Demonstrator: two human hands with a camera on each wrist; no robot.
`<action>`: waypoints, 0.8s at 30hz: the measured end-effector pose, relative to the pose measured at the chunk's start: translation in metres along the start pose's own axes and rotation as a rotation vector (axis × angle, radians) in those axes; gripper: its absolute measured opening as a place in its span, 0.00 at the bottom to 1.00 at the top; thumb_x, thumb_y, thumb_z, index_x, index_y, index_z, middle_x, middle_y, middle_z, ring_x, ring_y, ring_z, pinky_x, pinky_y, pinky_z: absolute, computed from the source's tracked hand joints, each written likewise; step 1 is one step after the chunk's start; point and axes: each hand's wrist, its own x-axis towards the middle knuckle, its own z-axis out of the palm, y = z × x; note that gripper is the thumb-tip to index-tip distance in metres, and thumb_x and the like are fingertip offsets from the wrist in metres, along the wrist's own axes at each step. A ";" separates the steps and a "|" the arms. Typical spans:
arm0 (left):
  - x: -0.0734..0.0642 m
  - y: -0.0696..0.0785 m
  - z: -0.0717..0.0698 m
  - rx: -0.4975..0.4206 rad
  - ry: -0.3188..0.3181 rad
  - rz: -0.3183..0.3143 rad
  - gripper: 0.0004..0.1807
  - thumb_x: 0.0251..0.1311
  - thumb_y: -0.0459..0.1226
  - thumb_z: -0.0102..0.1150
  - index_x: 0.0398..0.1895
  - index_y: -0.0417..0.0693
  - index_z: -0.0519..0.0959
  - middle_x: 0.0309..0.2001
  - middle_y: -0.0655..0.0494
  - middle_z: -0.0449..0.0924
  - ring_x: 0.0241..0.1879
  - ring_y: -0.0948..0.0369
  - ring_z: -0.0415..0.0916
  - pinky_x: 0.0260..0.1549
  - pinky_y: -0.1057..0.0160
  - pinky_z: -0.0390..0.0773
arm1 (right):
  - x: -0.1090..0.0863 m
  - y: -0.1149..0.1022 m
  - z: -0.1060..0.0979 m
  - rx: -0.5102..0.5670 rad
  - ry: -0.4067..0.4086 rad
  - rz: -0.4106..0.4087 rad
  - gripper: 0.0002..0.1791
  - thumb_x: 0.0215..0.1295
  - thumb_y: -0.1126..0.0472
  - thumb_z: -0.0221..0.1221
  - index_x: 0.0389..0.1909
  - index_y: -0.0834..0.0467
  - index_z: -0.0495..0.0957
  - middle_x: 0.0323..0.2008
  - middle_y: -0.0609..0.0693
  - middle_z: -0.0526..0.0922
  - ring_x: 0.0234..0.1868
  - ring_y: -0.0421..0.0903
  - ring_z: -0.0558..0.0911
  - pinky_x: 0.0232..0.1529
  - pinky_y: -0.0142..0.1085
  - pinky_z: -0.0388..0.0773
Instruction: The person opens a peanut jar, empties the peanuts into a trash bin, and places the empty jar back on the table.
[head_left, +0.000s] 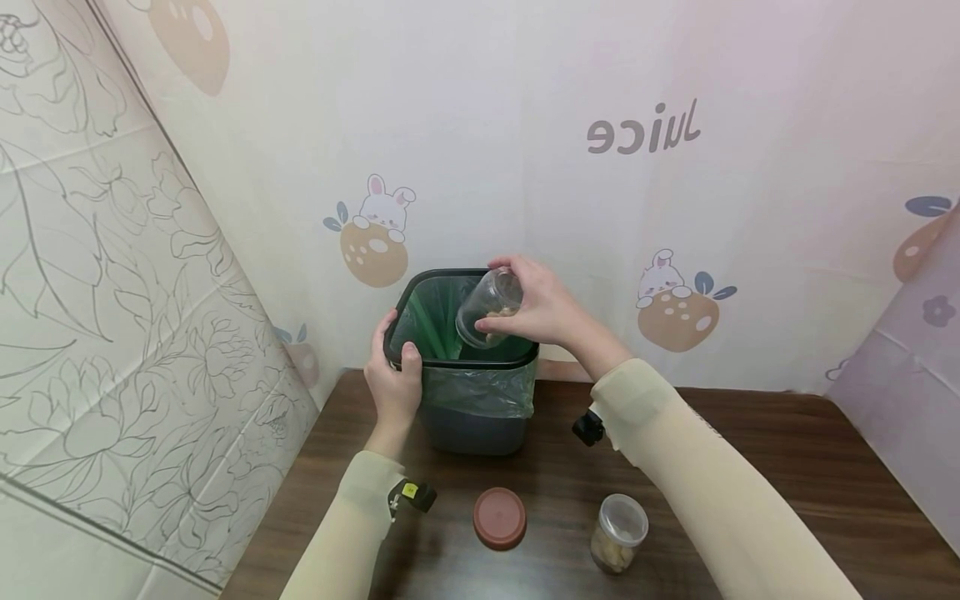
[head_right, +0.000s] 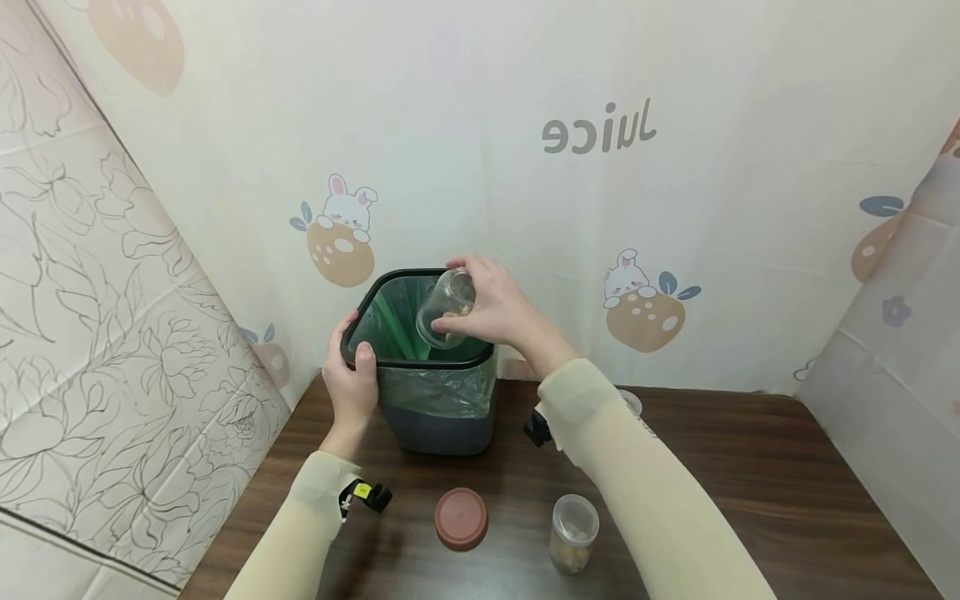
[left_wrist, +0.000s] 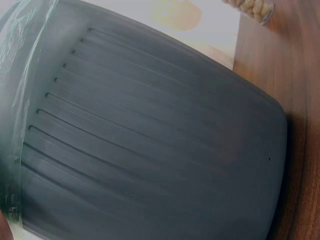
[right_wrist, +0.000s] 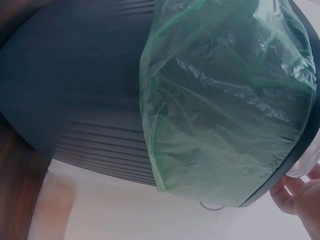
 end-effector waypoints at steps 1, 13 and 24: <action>0.000 0.000 0.000 0.000 0.001 0.004 0.38 0.68 0.58 0.52 0.73 0.44 0.79 0.70 0.51 0.83 0.70 0.52 0.79 0.69 0.41 0.75 | 0.000 0.000 0.000 0.000 -0.001 -0.001 0.49 0.59 0.47 0.81 0.77 0.56 0.70 0.64 0.56 0.78 0.64 0.56 0.77 0.65 0.57 0.77; 0.000 0.002 0.000 0.000 0.002 0.010 0.39 0.68 0.59 0.51 0.74 0.44 0.78 0.70 0.51 0.82 0.69 0.52 0.79 0.68 0.42 0.76 | 0.000 -0.003 0.002 -0.050 0.002 -0.003 0.48 0.59 0.44 0.81 0.78 0.51 0.73 0.74 0.55 0.75 0.74 0.59 0.70 0.68 0.61 0.73; -0.001 0.001 0.004 -0.023 0.035 0.008 0.37 0.67 0.50 0.52 0.72 0.34 0.77 0.68 0.38 0.82 0.69 0.41 0.78 0.69 0.34 0.72 | 0.001 -0.004 0.010 -0.034 -0.023 0.004 0.48 0.59 0.41 0.80 0.79 0.47 0.73 0.64 0.55 0.78 0.63 0.56 0.76 0.62 0.57 0.79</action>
